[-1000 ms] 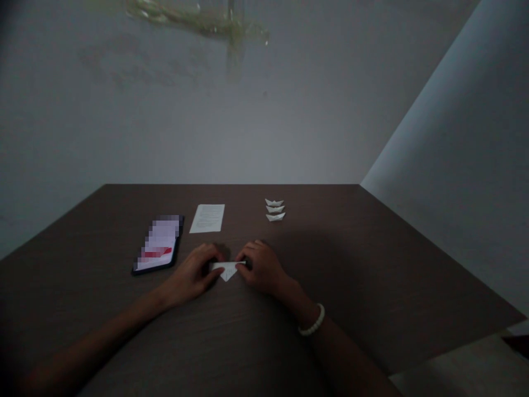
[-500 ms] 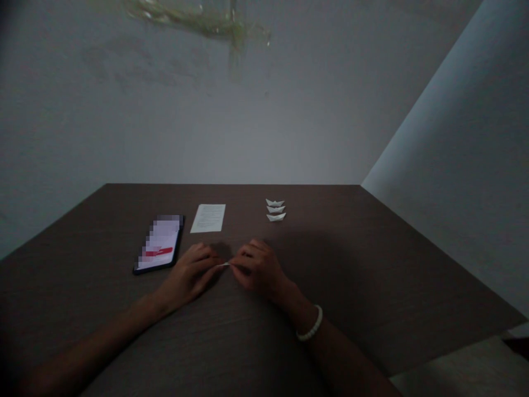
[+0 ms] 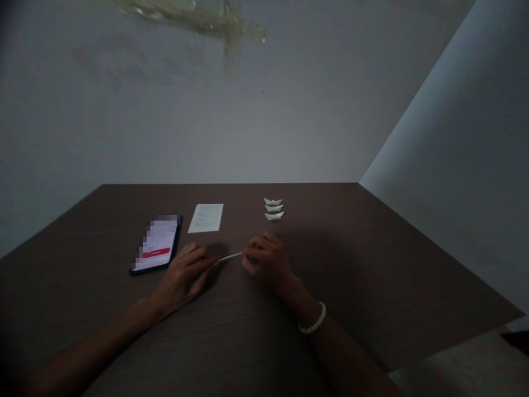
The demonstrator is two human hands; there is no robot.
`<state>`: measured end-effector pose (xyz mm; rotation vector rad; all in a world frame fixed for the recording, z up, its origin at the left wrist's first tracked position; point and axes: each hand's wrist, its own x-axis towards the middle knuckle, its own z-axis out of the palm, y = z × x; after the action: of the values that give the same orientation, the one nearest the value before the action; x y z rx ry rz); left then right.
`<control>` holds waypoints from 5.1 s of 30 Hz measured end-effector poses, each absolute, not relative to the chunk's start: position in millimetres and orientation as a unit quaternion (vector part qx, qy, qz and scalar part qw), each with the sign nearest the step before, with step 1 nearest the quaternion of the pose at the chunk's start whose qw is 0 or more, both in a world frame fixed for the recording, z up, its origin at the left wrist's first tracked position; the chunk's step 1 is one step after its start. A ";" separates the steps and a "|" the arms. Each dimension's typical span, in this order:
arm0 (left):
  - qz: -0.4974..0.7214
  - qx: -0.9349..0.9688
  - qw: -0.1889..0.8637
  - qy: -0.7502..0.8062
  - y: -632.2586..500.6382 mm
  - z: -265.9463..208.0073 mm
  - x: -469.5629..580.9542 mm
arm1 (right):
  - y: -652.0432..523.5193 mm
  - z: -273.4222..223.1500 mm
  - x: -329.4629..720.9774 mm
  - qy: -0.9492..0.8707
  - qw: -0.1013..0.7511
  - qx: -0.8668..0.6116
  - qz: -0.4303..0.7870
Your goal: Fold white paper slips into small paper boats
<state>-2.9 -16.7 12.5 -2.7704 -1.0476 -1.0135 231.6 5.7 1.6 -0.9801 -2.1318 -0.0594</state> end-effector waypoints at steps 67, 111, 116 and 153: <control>-0.282 -0.860 -0.134 -0.404 -7.1 10.2 5.0 | -4.2 5.7 223.8 -0.919 0.234 -0.314 0.054; -0.288 -0.866 -0.140 -0.385 -6.0 6.3 4.2 | 1.7 0.2 216.7 -0.867 0.278 -0.396 0.116; -0.286 -0.865 -0.140 -0.387 -6.5 6.5 4.4 | 2.0 2.1 215.8 -0.869 0.272 -0.394 0.125; -0.273 -0.869 -0.186 -0.369 -6.7 8.7 3.5 | 3.3 -0.6 219.0 -0.818 0.364 -0.387 0.220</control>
<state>3.5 -6.7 8.7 -3.1090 -1.3212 -0.9753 219.0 3.3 -0.6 -0.9953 -2.1057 0.5668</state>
